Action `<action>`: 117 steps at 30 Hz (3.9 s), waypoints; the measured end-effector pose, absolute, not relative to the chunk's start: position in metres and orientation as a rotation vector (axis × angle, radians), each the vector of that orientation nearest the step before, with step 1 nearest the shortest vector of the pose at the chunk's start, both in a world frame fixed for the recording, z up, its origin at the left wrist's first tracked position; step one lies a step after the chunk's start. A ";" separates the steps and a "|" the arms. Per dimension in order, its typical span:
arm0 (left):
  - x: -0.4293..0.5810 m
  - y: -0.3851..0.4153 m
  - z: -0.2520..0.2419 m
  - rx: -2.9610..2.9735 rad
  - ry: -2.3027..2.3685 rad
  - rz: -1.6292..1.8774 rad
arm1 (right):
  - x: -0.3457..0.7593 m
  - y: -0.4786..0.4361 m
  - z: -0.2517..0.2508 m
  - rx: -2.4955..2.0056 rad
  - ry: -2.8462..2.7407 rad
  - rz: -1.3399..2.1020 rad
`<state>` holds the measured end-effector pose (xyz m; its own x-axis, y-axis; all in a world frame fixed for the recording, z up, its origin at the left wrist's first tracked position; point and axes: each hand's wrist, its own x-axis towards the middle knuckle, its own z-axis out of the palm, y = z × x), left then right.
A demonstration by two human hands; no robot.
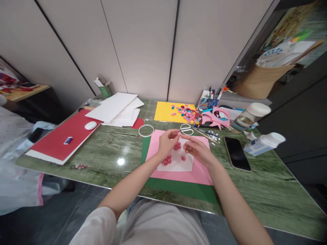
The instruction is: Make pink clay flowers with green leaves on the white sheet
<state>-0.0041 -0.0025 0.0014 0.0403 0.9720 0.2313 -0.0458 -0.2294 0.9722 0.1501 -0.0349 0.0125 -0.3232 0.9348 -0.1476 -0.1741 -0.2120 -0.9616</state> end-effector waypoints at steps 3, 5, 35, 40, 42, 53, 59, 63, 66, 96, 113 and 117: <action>-0.004 -0.002 0.001 1.395 1.027 1.363 | 0.150 -0.034 0.012 -1.013 -1.178 1.675; -0.004 -0.002 -0.001 1.407 1.025 1.359 | 0.150 -0.034 0.013 -1.007 -1.177 1.674; -0.003 -0.004 -0.001 1.264 0.728 0.969 | 0.153 -0.028 -0.003 -1.196 -1.168 1.321; -0.003 -0.004 -0.001 1.380 0.751 1.011 | 0.156 -0.026 -0.004 -1.171 -1.214 1.269; -0.004 -0.004 0.002 1.356 0.737 0.978 | 0.157 -0.026 -0.002 -1.136 -1.156 1.376; -0.005 -0.003 0.005 1.041 0.702 0.941 | 0.151 -0.027 0.002 -1.121 -1.127 1.347; -0.001 -0.001 -0.009 0.874 0.713 0.963 | 0.146 -0.033 0.003 -1.403 -1.611 0.574; 0.002 -0.002 -0.012 0.741 0.706 0.948 | 0.146 -0.034 0.001 -1.391 -1.726 0.374; 0.003 -0.003 -0.011 0.710 0.677 0.949 | 0.147 -0.032 0.001 -1.375 -1.620 0.500; 0.008 -0.009 -0.003 0.811 0.572 1.076 | 0.133 -0.034 -0.004 -0.941 -0.991 1.392; -0.001 -0.004 0.004 1.027 0.710 1.030 | 0.146 -0.031 0.000 -0.983 -0.925 1.519; -0.003 -0.004 0.008 1.091 0.753 1.033 | 0.147 -0.030 0.000 -1.016 -0.938 1.471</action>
<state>-0.0031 -0.0037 0.0077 0.3583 0.9336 -0.0024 -0.2881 0.1131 0.9509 0.1472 -0.0295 -0.0002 -0.0702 0.9918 -0.1069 -0.3218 -0.1239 -0.9386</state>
